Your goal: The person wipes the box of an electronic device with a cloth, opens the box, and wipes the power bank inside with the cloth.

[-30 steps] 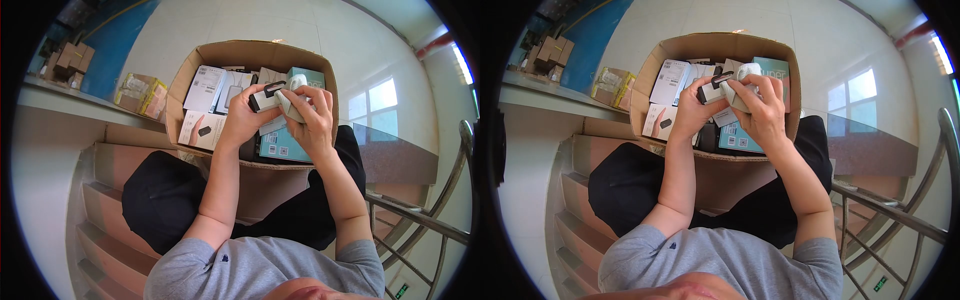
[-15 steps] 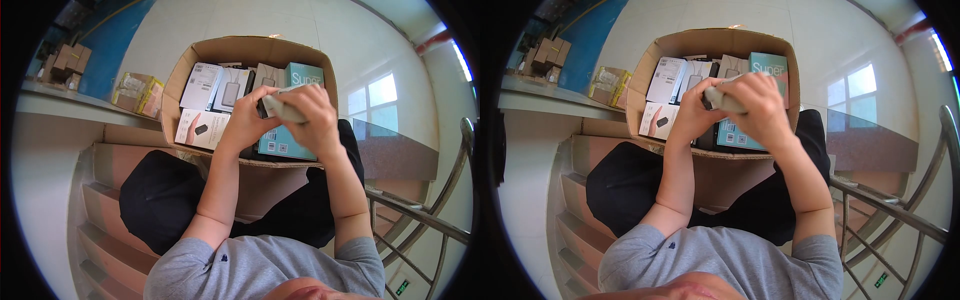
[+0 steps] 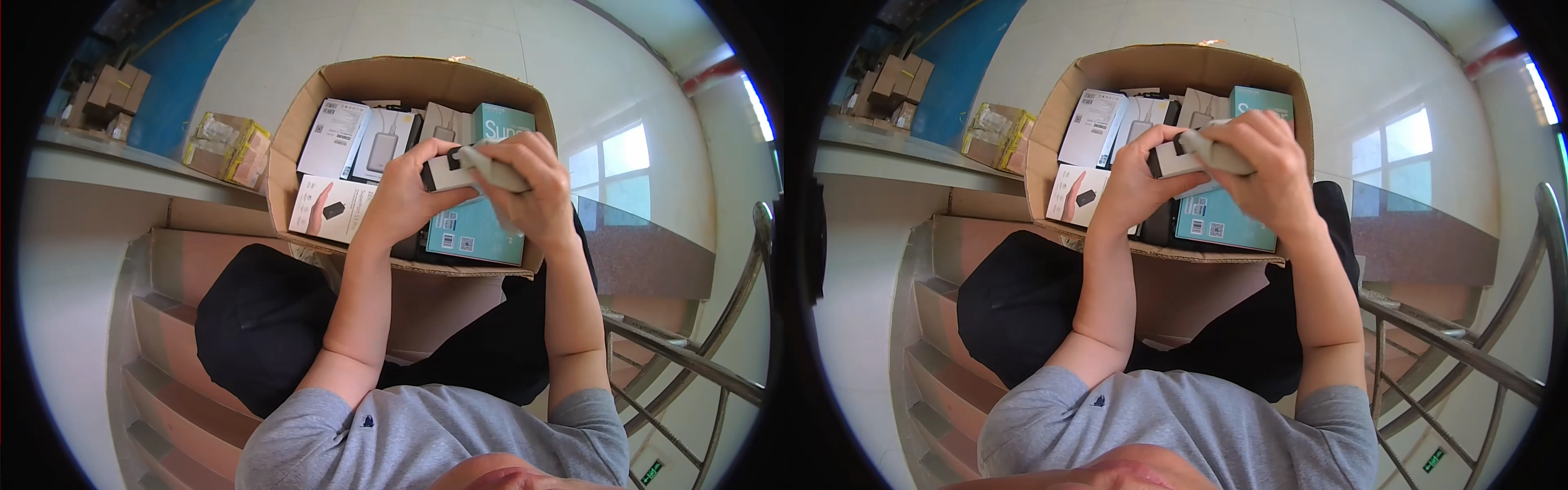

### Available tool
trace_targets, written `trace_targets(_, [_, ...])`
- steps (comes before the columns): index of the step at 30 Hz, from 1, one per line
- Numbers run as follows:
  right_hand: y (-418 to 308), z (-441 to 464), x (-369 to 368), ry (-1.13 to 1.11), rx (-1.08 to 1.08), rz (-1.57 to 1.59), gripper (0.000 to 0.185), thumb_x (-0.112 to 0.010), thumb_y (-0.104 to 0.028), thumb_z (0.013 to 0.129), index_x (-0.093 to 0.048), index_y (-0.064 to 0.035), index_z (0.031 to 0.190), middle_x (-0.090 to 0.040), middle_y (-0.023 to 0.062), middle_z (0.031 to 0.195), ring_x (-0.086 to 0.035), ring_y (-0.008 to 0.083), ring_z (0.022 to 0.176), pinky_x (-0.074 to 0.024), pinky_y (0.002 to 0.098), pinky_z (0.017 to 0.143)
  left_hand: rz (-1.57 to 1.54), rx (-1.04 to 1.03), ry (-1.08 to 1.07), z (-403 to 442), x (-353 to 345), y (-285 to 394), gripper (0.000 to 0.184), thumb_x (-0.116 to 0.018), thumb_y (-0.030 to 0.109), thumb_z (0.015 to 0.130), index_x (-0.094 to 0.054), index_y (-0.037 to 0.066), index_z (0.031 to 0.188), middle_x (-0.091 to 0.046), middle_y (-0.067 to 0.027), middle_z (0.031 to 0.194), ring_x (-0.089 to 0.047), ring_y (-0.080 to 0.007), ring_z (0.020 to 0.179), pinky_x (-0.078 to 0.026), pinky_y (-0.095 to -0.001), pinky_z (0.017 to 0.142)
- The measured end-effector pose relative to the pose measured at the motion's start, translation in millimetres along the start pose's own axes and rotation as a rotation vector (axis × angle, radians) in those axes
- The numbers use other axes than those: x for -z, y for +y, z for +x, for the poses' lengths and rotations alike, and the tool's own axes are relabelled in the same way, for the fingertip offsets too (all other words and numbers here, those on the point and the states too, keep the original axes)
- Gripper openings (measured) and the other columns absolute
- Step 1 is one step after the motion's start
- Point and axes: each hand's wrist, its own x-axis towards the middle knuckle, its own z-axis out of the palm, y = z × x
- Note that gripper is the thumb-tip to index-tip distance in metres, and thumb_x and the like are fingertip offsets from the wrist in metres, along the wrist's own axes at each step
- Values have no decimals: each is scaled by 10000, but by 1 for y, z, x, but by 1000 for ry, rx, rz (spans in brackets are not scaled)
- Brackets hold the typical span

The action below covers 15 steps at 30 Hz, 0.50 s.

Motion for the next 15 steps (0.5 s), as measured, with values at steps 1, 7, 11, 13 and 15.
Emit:
trace_targets(1, [4,0,1,25,-24,-1,406,-841,7,613,-740,-108,989,-636,12,907,-577,209,833,-482,332,789,-25,40,2,0,2,2,473,-818,-17,701,-686,44,1151,-731,-67,995,-630,-157,838,-501,-275,769])
trace_targets(7, [-15,-7,-12,30,31,-39,390,-842,-6,619,-738,-109,981,-634,12,893,-574,205,829,-477,333,789,7,28,-9,-4,-11,3,490,-814,-30,690,-684,40,1157,-711,-55,981,-609,-152,850,-490,-275,778])
trace_targets(11, [3,-4,-2,30,11,-15,363,-849,-20,641,-735,-110,974,-630,9,881,-571,200,823,-473,332,784,15,5,43,-4,-2,3,466,-822,-13,702,-678,41,1142,-724,-74,952,-632,-170,796,-496,-290,726])
trace_targets(13, [15,-2,6,48,-54,10,344,-853,-29,656,-733,-110,968,-627,7,875,-569,196,818,-470,332,782,-11,13,86,-2,2,4,445,-831,5,714,-673,42,1129,-741,-95,935,-657,-188,748,-504,-304,682])
trace_targets(15, [6,-4,2,46,-24,-2,337,-854,-33,662,-732,-111,966,-627,7,877,-570,195,819,-469,334,785,14,-2,67,-2,-3,5,451,-824,-5,709,-674,40,1131,-733,-88,945,-644,-180,768,-501,-299,701])
